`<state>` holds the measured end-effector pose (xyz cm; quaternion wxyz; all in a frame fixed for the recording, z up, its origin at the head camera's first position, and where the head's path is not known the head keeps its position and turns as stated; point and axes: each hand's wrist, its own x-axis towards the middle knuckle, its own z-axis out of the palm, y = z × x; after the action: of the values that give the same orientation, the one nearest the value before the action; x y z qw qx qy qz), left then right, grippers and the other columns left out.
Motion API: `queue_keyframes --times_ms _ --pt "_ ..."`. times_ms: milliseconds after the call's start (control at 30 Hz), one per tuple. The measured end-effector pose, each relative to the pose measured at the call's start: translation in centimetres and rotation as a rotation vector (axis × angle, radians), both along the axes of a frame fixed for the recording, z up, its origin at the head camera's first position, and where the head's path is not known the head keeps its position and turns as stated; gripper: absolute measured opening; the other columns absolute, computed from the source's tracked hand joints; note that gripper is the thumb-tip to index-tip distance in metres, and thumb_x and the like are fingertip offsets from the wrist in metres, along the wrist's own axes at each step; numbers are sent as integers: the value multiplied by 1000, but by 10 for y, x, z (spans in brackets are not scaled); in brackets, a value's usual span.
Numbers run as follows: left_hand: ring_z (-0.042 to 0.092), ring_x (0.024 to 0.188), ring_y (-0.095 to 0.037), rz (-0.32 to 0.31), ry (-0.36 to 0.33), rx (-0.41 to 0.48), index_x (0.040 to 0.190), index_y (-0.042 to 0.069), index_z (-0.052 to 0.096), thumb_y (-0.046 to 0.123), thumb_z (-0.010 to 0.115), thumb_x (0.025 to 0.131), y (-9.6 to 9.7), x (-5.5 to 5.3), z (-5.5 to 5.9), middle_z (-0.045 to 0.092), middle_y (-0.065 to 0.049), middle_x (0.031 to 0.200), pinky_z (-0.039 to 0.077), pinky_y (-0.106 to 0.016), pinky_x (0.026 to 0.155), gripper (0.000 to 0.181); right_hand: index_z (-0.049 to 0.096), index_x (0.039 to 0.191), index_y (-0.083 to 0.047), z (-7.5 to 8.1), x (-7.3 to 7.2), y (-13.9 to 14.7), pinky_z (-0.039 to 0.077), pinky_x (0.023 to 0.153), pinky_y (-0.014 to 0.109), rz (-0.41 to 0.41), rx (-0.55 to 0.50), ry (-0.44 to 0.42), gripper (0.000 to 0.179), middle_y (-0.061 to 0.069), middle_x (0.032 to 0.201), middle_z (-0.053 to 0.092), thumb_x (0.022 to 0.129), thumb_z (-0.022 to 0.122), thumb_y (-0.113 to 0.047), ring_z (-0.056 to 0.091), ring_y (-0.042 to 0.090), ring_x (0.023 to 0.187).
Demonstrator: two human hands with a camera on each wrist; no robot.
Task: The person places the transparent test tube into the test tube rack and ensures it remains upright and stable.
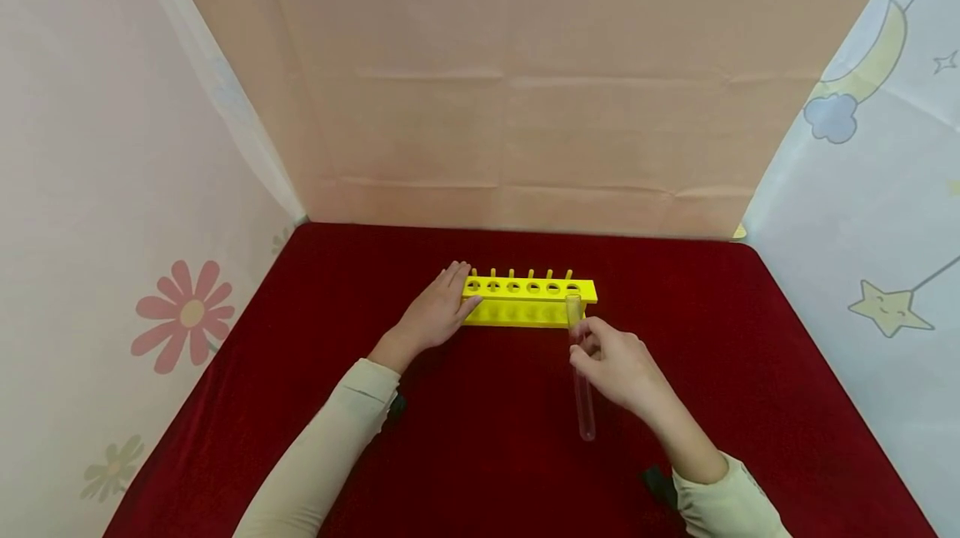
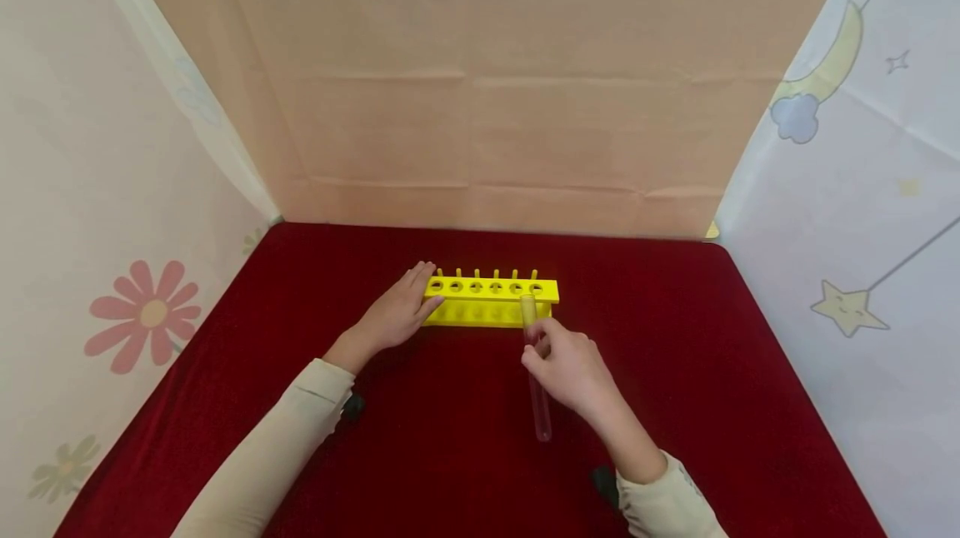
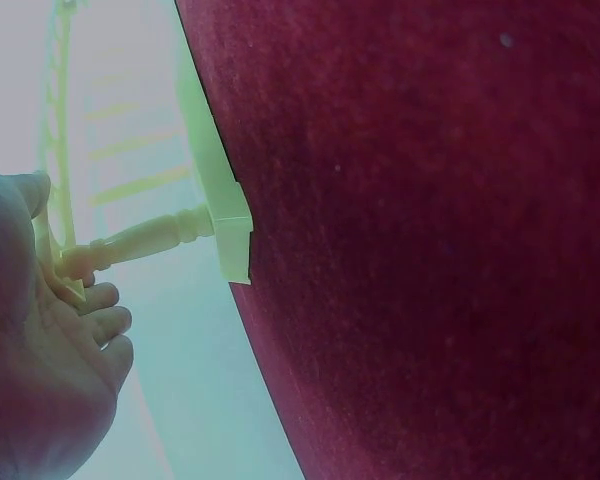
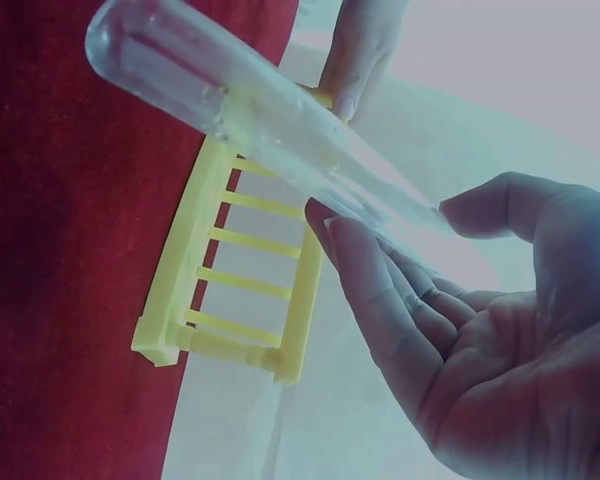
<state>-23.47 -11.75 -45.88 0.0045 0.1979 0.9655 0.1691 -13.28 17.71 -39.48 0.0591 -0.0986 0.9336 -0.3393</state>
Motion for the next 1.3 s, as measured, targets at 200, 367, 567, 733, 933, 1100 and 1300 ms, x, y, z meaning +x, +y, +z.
queue_keyframes --times_ms 200,367,567,733,933,1100,1300 --pt "21 155 -27 0 -6 -2 160 4 23 49 39 108 0 0 0 25 -15 166 23 -42 124 71 62 113 -7 1 -1 0 49 57 30 -9 -21 20 20 1 86 70 95 61 -17 60 12 66" --pt "20 155 -27 -5 -5 1 160 4 23 49 38 108 0 0 0 25 -15 166 22 -42 124 71 62 112 -7 3 -2 -2 49 56 30 -6 -34 31 19 1 86 70 95 61 -17 60 12 67" --pt "19 155 -27 -15 -12 2 160 3 22 49 36 108 -1 1 1 25 -16 166 21 -42 125 70 62 112 -8 4 -3 -4 51 58 30 -16 -41 41 19 2 87 71 96 62 -17 63 12 70" --pt "16 156 -27 -17 -26 4 161 3 20 49 35 108 0 3 3 23 -16 166 18 -41 126 71 63 114 -7 5 -4 -7 52 61 31 -17 -55 41 21 2 90 73 96 62 -18 64 12 73" --pt "17 156 -27 -18 -17 9 160 3 22 49 36 108 0 2 1 24 -16 166 18 -41 125 71 62 114 -8 9 -4 -10 52 62 31 -17 -67 43 21 3 90 73 96 63 -18 65 13 74" --pt "17 156 -28 -20 -12 5 160 2 21 49 36 108 -1 2 2 24 -17 166 19 -42 125 72 62 115 -9 13 -6 -14 52 63 31 -11 -68 43 22 3 91 73 95 62 -19 65 14 75" --pt "17 156 -28 -24 -10 -3 160 1 20 48 36 108 0 3 3 23 -17 166 17 -41 126 72 62 117 -9 17 -7 -18 53 64 31 -1 -84 40 24 2 92 74 95 61 -18 66 13 77"
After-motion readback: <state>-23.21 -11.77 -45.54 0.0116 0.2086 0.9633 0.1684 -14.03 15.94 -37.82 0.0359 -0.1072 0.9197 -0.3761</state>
